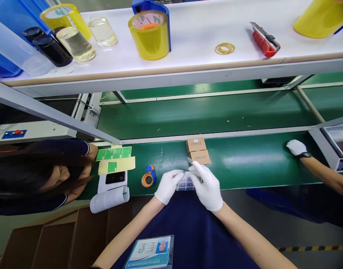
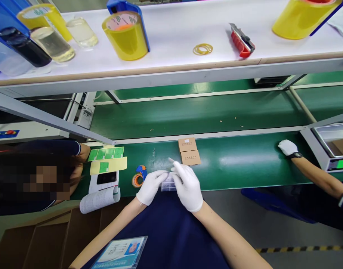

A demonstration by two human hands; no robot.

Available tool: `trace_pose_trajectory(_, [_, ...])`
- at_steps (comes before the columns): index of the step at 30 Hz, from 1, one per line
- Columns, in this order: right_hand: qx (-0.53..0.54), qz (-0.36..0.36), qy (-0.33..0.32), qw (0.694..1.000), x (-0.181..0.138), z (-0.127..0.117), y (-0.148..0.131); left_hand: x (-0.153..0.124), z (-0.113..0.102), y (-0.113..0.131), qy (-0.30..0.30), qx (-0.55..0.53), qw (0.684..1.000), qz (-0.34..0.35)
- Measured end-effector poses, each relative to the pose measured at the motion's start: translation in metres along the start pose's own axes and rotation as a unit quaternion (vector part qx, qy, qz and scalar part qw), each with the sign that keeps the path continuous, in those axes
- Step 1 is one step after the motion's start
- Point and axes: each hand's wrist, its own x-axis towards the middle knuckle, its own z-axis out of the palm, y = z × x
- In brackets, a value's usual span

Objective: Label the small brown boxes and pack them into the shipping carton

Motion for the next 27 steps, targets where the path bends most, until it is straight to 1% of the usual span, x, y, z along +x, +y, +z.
trace_pose_trajectory(2, [0.019, 0.042, -0.010, 0.999, 0.002, 0.005, -0.001, 0.001, 0.001, 0.003, -0.015, 0.017, 1.000, 0.006])
trace_pose_trajectory(3, [0.028, 0.051, -0.014, 0.998, 0.003, 0.007, 0.000, 0.001, 0.002, 0.004, -0.024, 0.027, 0.999, 0.010])
trace_pose_trajectory(6, [0.036, 0.052, -0.014, 0.998, 0.006, 0.010, 0.005, 0.002, 0.002, 0.006, -0.056, 0.023, 0.998, 0.007])
trace_pose_trajectory(8, [0.022, 0.035, -0.016, 0.999, 0.006, 0.011, 0.009, 0.004, 0.003, 0.005, -0.084, -0.030, 0.996, -0.018])
trace_pose_trajectory(12, [0.023, -0.048, -0.034, 0.998, 0.002, 0.015, 0.015, 0.010, 0.004, -0.003, -0.114, -0.164, 0.977, -0.082])
trace_pose_trajectory(13, [0.033, -0.044, -0.039, 0.998, 0.001, 0.015, 0.017, 0.012, 0.003, -0.006, -0.118, -0.188, 0.970, -0.093])
trace_pose_trajectory(14, [0.046, -0.020, -0.042, 0.998, 0.001, 0.015, 0.020, 0.015, 0.002, -0.009, -0.119, -0.207, 0.965, -0.105])
trace_pose_trajectory(16, [0.079, 0.066, -0.042, 0.994, 0.006, 0.011, 0.032, 0.021, -0.002, -0.016, -0.102, -0.218, 0.963, -0.124])
trace_pose_trajectory(18, [0.102, 0.151, -0.020, 0.983, 0.018, 0.003, 0.056, 0.026, -0.009, -0.024, -0.060, -0.197, 0.969, -0.138])
trace_pose_trajectory(20, [0.089, 0.200, 0.014, 0.976, 0.032, -0.007, 0.093, 0.029, -0.017, -0.032, -0.021, -0.175, 0.973, -0.150])
trace_pose_trajectory(23, [0.028, 0.225, 0.048, 0.973, 0.051, -0.016, 0.157, 0.032, -0.028, -0.041, 0.004, -0.167, 0.972, -0.168])
trace_pose_trajectory(25, [0.001, 0.224, 0.039, 0.974, 0.058, -0.013, 0.192, 0.034, -0.034, -0.044, 0.011, -0.166, 0.970, -0.178])
trace_pose_trajectory(27, [-0.006, 0.217, 0.013, 0.976, 0.060, -0.005, 0.216, 0.036, -0.037, -0.045, 0.021, -0.164, 0.968, -0.187])
